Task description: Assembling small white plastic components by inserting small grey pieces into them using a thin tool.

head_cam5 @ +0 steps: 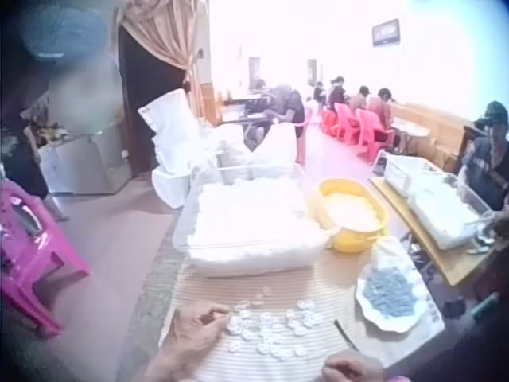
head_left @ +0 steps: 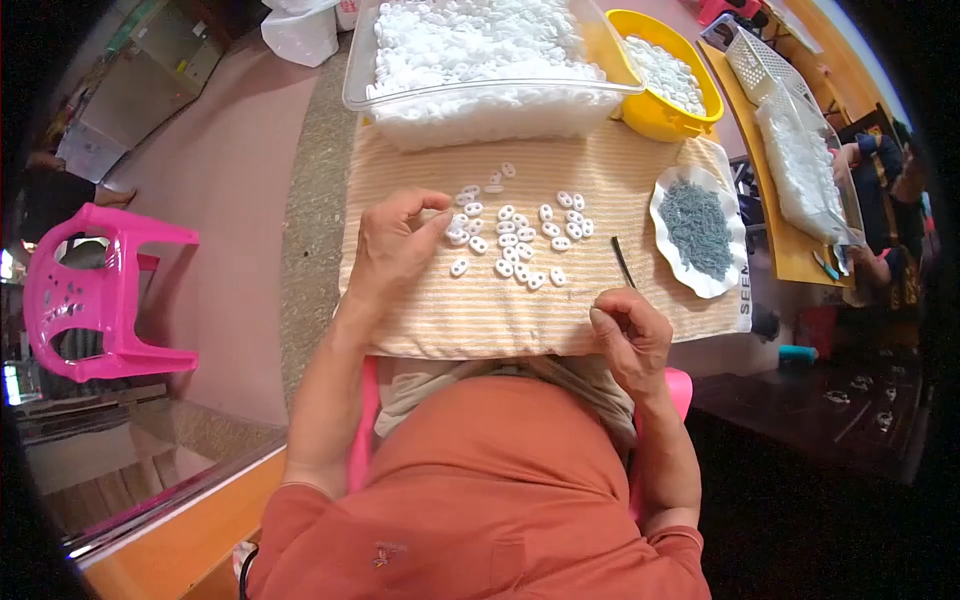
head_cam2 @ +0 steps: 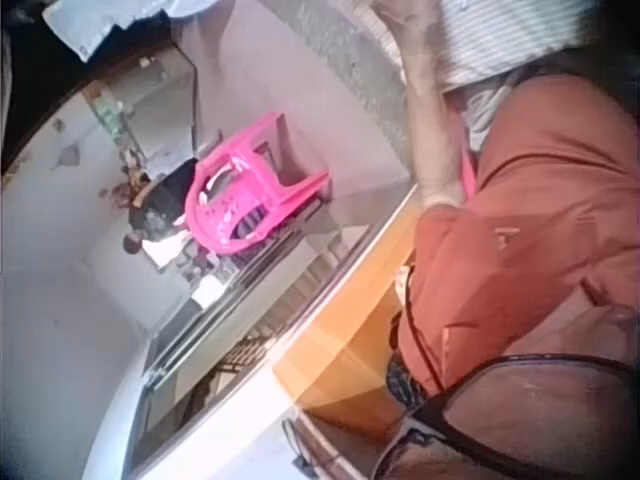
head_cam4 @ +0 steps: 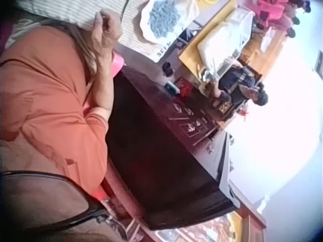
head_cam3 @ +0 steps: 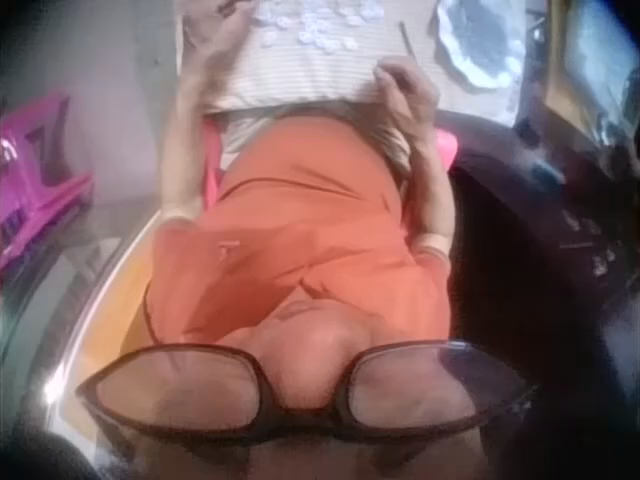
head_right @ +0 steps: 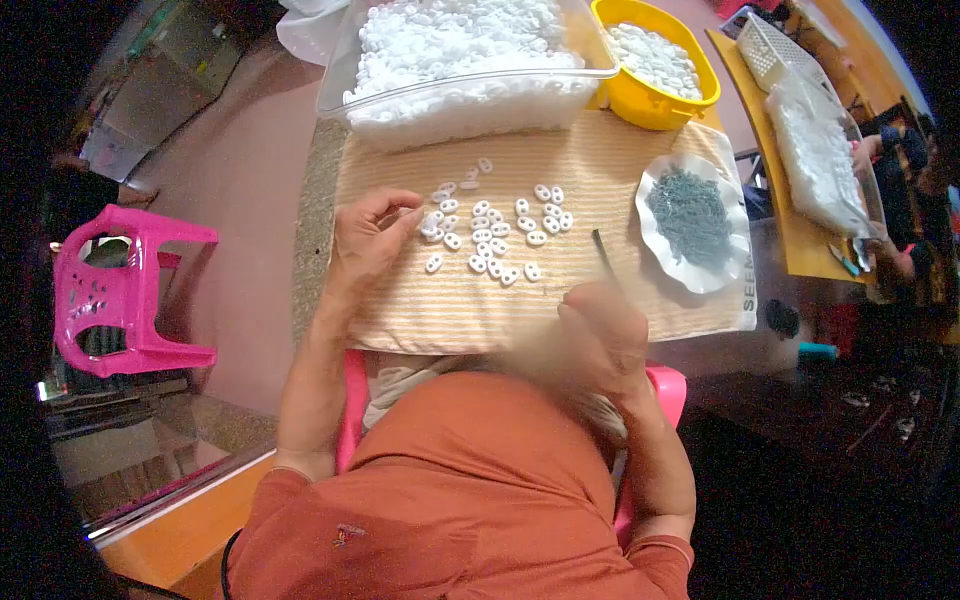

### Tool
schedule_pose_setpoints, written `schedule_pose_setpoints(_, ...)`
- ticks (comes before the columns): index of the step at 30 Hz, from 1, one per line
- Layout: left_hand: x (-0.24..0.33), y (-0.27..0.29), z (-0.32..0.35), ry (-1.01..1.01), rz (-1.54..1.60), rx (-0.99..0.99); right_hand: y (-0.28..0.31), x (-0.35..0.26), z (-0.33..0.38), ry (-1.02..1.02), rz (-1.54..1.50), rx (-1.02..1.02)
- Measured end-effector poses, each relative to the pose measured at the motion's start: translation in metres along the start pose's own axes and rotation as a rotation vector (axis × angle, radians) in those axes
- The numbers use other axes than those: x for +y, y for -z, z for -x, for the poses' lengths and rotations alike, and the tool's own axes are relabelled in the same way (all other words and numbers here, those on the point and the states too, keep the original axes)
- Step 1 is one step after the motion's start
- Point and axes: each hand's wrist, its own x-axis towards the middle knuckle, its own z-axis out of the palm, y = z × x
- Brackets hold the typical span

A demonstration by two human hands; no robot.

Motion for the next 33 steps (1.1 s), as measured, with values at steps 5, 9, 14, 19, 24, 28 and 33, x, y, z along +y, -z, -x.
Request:
schedule_pose_setpoints(5,-0.0019,0.0018,0.0002,-0.070,-0.091,-0.098,-0.0017,0.0012,-0.0012,-0.006,-0.047,-0.011)
schedule_pose_setpoints(9,-0.0002,0.0012,0.0019,-0.210,-0.183,-0.126,-0.0010,0.0001,-0.0013,-0.005,-0.014,-0.018)
schedule_pose_setpoints(14,0.0028,0.0040,0.0033,-0.285,-0.282,-0.130,-0.0015,0.0004,0.0000,-0.005,-0.056,-0.027)
schedule_pose_setpoints(19,0.0037,0.0045,0.0045,-0.184,-0.207,-0.095,-0.0013,-0.0003,0.0004,-0.032,-0.063,-0.028)
schedule_pose_setpoints(24,0.0029,0.0062,0.0037,-0.145,-0.181,-0.092,-0.0004,-0.0003,-0.0005,-0.032,-0.041,-0.024)
schedule_pose_setpoints(28,0.0050,0.0058,0.0026,-0.085,-0.147,-0.077,0.0001,-0.0001,0.0002,-0.051,-0.061,-0.014)
schedule_pose_setpoints(33,0.0014,0.0044,0.0013,-0.068,-0.134,-0.100,0.0015,0.0012,0.0015,-0.079,-0.079,-0.006)
